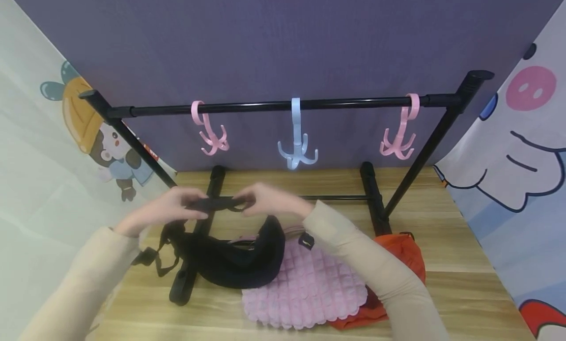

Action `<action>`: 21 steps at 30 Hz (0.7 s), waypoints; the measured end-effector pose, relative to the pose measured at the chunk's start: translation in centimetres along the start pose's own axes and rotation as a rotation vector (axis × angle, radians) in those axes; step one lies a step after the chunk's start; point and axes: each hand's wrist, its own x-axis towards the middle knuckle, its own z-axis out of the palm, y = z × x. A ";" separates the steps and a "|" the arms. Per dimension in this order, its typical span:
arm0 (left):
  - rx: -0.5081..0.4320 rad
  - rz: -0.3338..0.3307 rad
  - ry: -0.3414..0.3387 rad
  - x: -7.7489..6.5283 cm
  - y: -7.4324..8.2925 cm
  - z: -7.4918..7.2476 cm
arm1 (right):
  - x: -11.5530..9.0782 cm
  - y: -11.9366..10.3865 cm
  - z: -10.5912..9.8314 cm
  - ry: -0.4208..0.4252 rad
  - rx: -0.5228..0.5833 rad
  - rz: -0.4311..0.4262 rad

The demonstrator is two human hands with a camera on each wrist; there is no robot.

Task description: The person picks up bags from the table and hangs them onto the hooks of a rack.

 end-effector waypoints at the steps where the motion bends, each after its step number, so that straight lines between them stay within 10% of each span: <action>1: -0.003 0.004 -0.010 0.0 0.2 -0.2 | 0.0 -0.2 -0.1 -0.010 0.003 -0.007; 14: -0.216 0.016 -0.102 -0.1 1.8 -2.2 | 0.6 -3.0 -1.2 -0.010 0.061 0.031; 21: -0.179 0.003 -0.104 0.1 3.3 -3.7 | 0.9 -4.3 -2.3 -0.047 0.139 0.117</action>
